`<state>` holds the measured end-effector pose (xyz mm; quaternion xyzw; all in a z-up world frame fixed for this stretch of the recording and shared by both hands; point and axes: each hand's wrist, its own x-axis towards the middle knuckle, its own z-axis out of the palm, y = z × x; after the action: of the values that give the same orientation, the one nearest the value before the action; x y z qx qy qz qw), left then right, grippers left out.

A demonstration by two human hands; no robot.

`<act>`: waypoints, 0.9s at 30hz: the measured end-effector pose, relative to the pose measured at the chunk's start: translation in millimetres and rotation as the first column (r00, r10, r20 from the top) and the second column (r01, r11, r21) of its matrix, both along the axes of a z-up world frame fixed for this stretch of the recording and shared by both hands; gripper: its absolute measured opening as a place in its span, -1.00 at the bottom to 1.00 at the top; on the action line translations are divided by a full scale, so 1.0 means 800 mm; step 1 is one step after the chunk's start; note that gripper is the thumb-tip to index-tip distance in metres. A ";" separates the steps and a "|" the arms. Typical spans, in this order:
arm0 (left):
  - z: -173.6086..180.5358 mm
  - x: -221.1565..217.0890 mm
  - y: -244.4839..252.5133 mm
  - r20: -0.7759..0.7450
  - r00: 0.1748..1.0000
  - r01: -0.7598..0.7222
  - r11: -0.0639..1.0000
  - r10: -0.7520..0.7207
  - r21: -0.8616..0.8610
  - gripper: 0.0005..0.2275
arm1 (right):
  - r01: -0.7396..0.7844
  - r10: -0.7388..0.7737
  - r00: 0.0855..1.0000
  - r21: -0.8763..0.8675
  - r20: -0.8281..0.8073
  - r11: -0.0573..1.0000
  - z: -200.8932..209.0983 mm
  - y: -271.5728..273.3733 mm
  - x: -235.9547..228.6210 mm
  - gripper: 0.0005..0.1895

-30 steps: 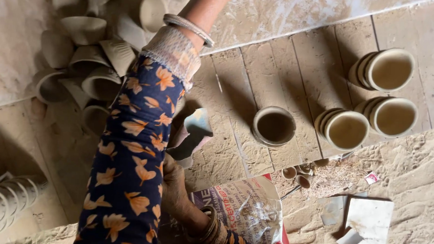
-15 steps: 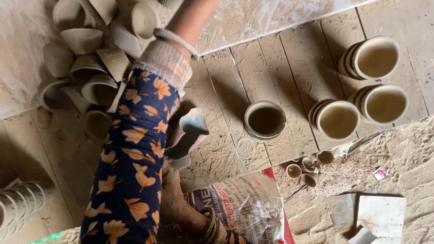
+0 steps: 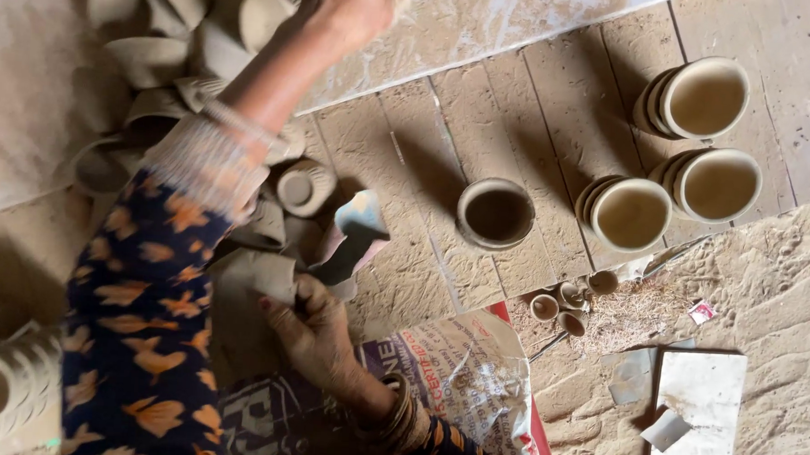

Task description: The person gathers small clay cups by hand and then sits to shape new ones by pressing clay into a pre-made cup mold. They carefully remove the formed clay from the mold and place the finished cups onto a wooden board.

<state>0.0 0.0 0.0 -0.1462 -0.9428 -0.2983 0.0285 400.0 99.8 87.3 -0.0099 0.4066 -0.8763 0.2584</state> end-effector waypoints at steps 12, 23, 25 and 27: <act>0.253 0.373 -0.076 0.542 0.824 -0.487 0.283 -0.167 0.826 -0.58 | 0.114 -0.113 0.993 0.105 -0.014 0.988 -0.042 -0.001 -0.054 -0.94; 0.309 0.574 -0.033 0.435 0.875 -0.400 0.190 -0.213 0.897 -0.53 | 0.345 -0.099 0.812 0.336 -0.575 0.876 0.077 0.117 -0.020 -0.16; 0.317 0.597 -0.016 0.412 0.876 -0.370 0.197 -0.251 0.908 -0.53 | 0.328 -0.067 0.799 0.340 -0.597 0.881 0.071 0.153 -0.005 -0.21; 0.304 0.619 -0.001 0.385 0.878 -0.338 0.201 -0.285 0.919 -0.52 | 0.308 -0.032 0.784 0.345 -0.620 0.887 0.015 0.200 0.007 -0.26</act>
<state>494.9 -1.1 243.4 0.0011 -0.5140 -0.8502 -0.1137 405.6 260.1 99.5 -0.1912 0.6482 -0.7365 0.0302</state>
